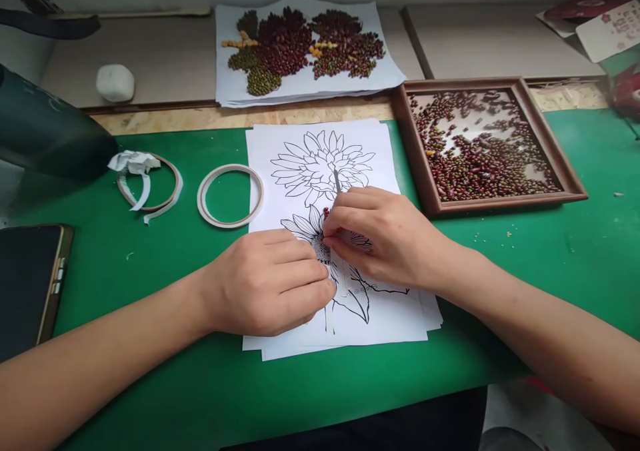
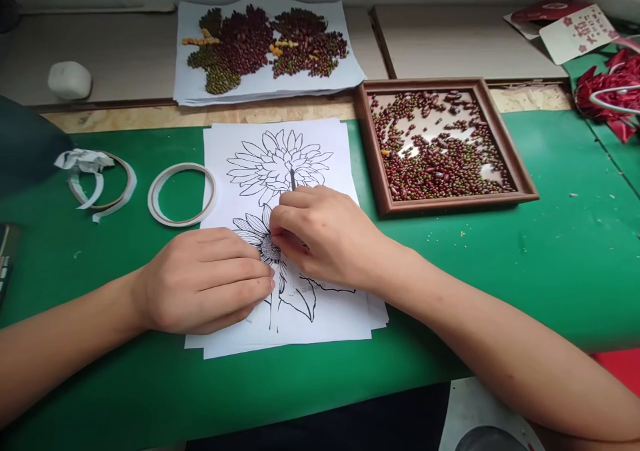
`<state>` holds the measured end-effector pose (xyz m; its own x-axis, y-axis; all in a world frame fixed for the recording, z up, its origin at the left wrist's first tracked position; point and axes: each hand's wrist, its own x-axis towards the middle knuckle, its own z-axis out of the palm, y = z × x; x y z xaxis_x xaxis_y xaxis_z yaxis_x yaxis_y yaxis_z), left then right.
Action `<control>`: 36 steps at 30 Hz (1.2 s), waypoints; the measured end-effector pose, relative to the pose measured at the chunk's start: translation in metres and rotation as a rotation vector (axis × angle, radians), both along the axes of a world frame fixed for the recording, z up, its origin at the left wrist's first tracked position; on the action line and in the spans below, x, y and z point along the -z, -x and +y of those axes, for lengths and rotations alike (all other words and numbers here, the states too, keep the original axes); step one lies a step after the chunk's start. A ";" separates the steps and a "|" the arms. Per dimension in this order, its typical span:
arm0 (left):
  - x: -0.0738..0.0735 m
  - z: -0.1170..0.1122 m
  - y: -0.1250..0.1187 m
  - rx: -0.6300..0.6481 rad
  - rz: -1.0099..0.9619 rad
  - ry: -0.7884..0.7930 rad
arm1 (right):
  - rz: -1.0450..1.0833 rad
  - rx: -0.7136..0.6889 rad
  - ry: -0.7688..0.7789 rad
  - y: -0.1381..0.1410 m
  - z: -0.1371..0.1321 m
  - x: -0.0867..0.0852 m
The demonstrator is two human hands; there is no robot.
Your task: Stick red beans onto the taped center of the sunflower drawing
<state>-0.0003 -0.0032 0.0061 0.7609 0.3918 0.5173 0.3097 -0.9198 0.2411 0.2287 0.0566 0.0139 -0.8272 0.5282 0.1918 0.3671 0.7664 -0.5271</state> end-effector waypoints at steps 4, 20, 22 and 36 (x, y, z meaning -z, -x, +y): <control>0.000 0.000 0.000 -0.002 0.012 -0.006 | -0.014 0.029 -0.006 0.003 -0.002 0.001; -0.004 0.001 -0.001 0.011 -0.009 0.033 | 0.315 0.215 0.044 -0.010 0.015 -0.009; -0.003 0.001 0.000 -0.024 -0.023 0.027 | 0.356 0.316 -0.075 -0.015 0.020 -0.016; 0.002 0.000 -0.002 -0.297 0.124 0.179 | -0.090 0.958 -0.061 -0.156 0.131 -0.001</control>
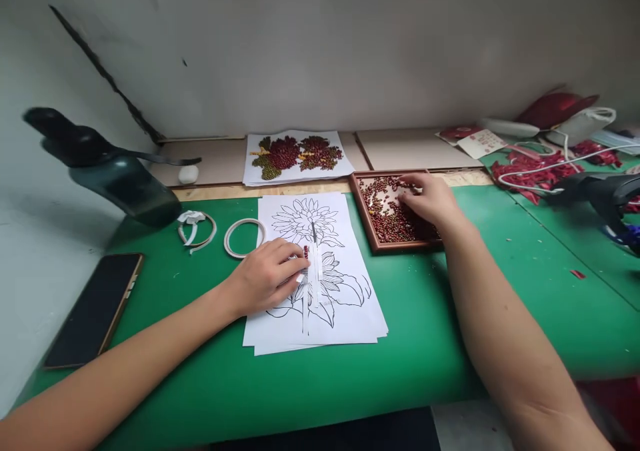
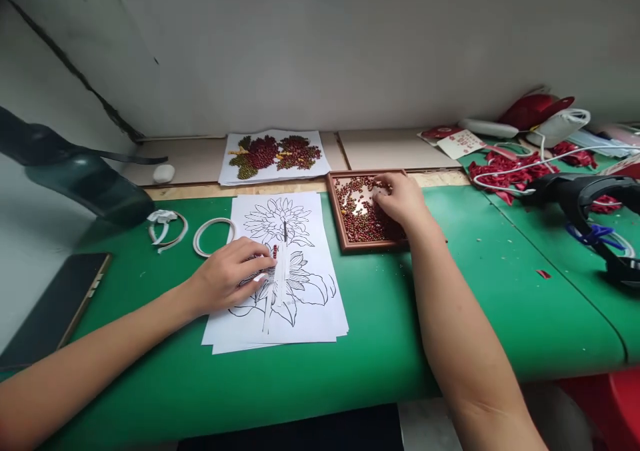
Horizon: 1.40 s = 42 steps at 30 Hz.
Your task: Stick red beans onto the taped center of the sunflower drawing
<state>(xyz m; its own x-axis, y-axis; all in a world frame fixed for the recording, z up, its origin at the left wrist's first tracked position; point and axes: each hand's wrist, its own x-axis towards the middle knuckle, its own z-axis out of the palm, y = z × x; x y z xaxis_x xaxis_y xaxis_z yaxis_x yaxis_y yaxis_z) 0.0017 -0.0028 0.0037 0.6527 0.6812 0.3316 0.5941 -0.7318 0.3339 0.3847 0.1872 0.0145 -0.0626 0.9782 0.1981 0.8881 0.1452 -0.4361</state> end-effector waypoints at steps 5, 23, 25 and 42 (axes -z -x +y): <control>-0.008 -0.003 -0.004 -0.064 0.060 0.080 | 0.051 -0.140 -0.045 0.015 0.001 0.016; -0.018 -0.018 -0.012 -0.181 0.130 0.129 | 0.276 0.060 -0.206 0.019 -0.007 0.010; -0.016 -0.017 -0.011 -0.172 0.133 0.150 | 0.288 0.086 -0.229 0.017 -0.005 0.011; -0.009 -0.018 -0.009 -0.235 0.118 0.152 | 0.370 0.058 -0.263 0.020 -0.009 0.006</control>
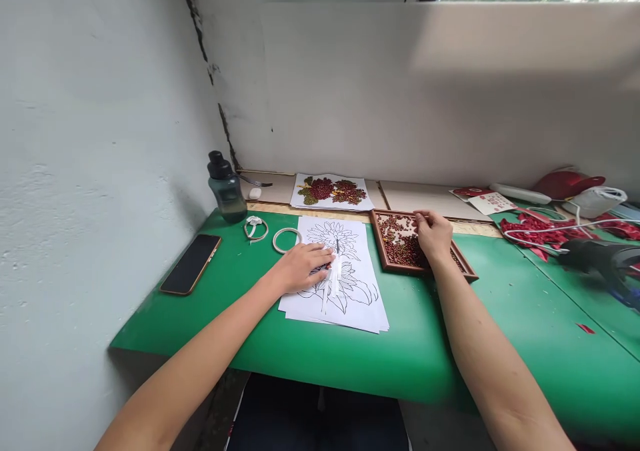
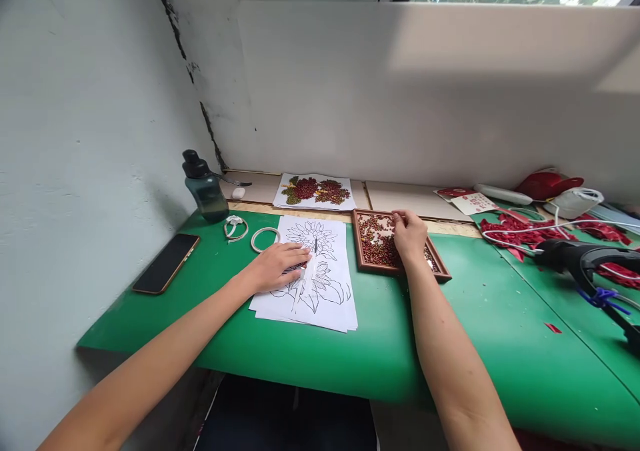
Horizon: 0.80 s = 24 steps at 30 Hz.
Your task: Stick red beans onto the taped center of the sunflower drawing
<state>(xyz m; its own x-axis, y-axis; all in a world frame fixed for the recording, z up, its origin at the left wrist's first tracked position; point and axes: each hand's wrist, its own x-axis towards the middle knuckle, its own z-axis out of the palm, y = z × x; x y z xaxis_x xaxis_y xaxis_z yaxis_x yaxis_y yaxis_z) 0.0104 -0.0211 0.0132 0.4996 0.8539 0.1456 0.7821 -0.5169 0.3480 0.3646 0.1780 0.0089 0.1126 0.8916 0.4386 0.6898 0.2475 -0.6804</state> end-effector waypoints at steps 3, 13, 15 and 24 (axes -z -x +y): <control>0.004 0.001 0.001 -0.020 0.006 -0.024 | -0.003 0.024 -0.009 0.000 -0.001 -0.002; 0.005 0.002 0.001 -0.008 0.016 -0.071 | -0.141 -0.059 0.110 -0.002 -0.002 0.004; 0.005 0.003 0.001 -0.008 0.019 -0.079 | -0.176 -0.070 0.101 0.003 -0.005 -0.001; 0.003 0.002 0.000 -0.002 0.015 -0.125 | -0.369 -0.483 0.071 0.101 -0.073 -0.021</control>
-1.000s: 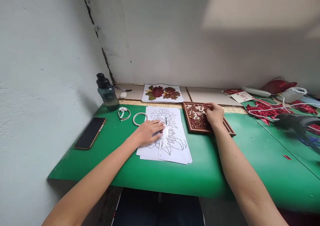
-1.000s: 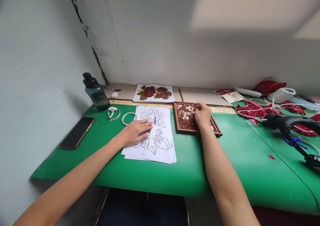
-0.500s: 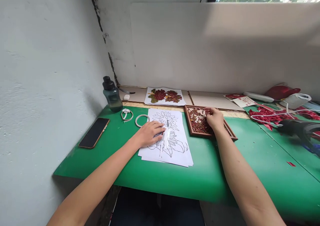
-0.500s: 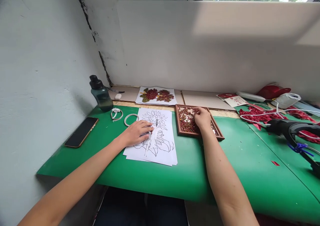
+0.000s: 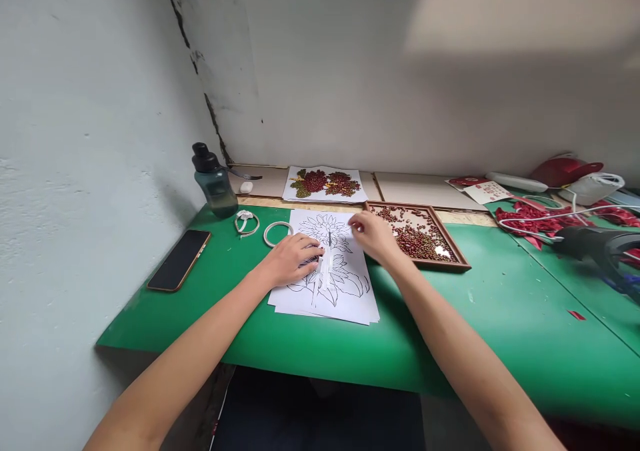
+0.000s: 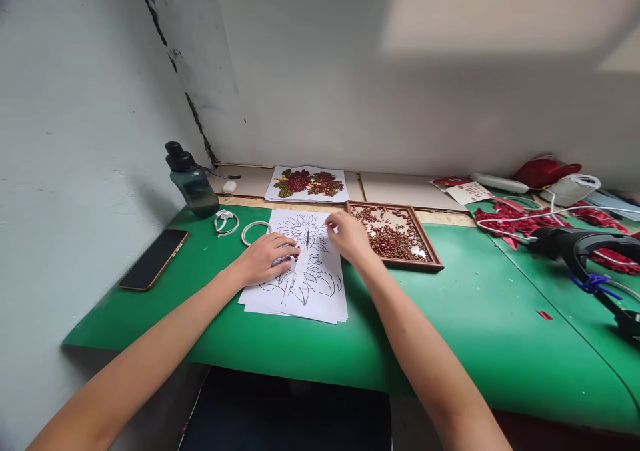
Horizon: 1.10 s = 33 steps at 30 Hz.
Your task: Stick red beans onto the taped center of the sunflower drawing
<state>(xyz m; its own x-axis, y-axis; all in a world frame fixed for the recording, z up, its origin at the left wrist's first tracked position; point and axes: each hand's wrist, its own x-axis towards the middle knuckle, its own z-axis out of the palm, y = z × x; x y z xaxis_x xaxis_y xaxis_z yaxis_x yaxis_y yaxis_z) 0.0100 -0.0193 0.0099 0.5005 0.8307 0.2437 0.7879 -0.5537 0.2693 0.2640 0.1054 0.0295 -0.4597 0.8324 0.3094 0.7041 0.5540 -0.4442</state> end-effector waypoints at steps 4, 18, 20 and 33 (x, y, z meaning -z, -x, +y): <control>0.001 0.000 0.001 -0.009 -0.021 -0.031 | -0.067 -0.202 0.085 0.029 -0.027 0.003; 0.003 0.000 0.000 0.005 -0.055 -0.032 | -0.076 -0.248 0.203 0.039 -0.047 0.013; 0.003 0.001 -0.001 -0.011 -0.050 -0.016 | -0.063 -0.254 0.201 0.039 -0.046 0.015; 0.005 0.010 -0.012 -0.053 -0.110 0.092 | 0.018 -0.314 0.130 0.030 -0.042 0.029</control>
<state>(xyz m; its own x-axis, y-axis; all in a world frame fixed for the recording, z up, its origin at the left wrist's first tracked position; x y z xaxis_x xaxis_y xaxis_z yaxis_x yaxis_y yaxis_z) 0.0220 -0.0096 0.0052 0.4295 0.8768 0.2161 0.7785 -0.4808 0.4035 0.2338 0.0637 0.0004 -0.6955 0.6839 0.2204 0.4994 0.6806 -0.5361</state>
